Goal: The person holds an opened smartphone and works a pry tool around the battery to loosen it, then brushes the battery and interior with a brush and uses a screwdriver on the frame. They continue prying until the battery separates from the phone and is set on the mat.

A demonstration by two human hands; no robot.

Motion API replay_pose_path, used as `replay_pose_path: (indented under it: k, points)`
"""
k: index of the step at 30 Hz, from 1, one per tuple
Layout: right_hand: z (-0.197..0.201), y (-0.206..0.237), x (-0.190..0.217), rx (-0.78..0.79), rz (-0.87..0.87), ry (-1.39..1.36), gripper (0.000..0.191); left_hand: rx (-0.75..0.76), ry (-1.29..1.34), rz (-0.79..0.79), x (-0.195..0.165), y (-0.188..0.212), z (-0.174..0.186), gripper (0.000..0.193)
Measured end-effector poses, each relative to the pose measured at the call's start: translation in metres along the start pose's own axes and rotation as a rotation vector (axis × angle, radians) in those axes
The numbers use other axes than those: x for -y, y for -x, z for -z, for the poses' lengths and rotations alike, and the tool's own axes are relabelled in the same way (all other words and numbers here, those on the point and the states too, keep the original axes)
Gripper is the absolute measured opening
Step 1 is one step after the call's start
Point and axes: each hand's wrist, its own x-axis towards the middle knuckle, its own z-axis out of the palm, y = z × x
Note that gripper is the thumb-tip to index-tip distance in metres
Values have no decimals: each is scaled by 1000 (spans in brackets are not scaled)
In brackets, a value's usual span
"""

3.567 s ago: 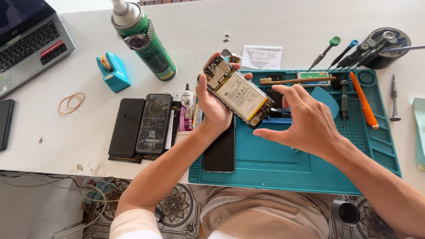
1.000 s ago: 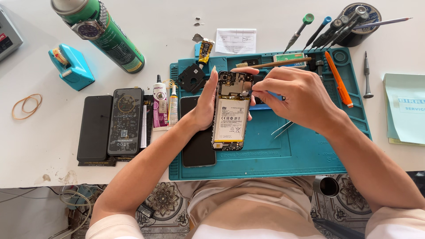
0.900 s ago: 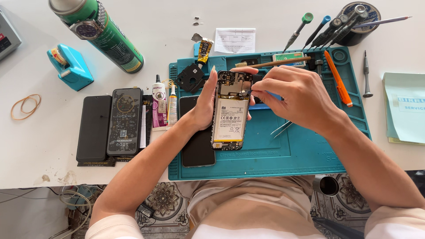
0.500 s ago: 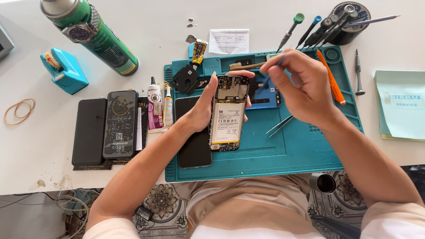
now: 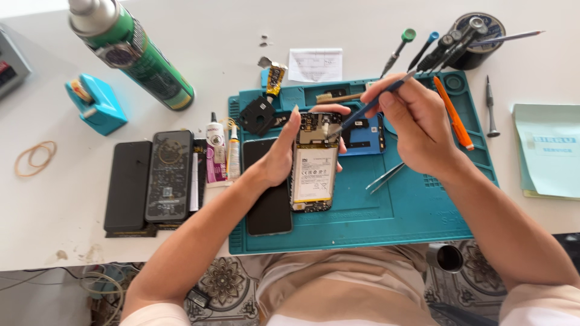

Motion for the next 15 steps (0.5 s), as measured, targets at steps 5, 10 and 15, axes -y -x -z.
replay_pose_path:
  k: [5,10,15]
  points:
    - [-1,1,3,23,-25,27,20,-7,20,17,2,3,-1,87]
    - [1,-2,-2,44,-129,15,24,0,20,8,4,3,2,88]
    - [1,-6,-9,64,-65,-133,25,3,20,-6,5,3,3,87]
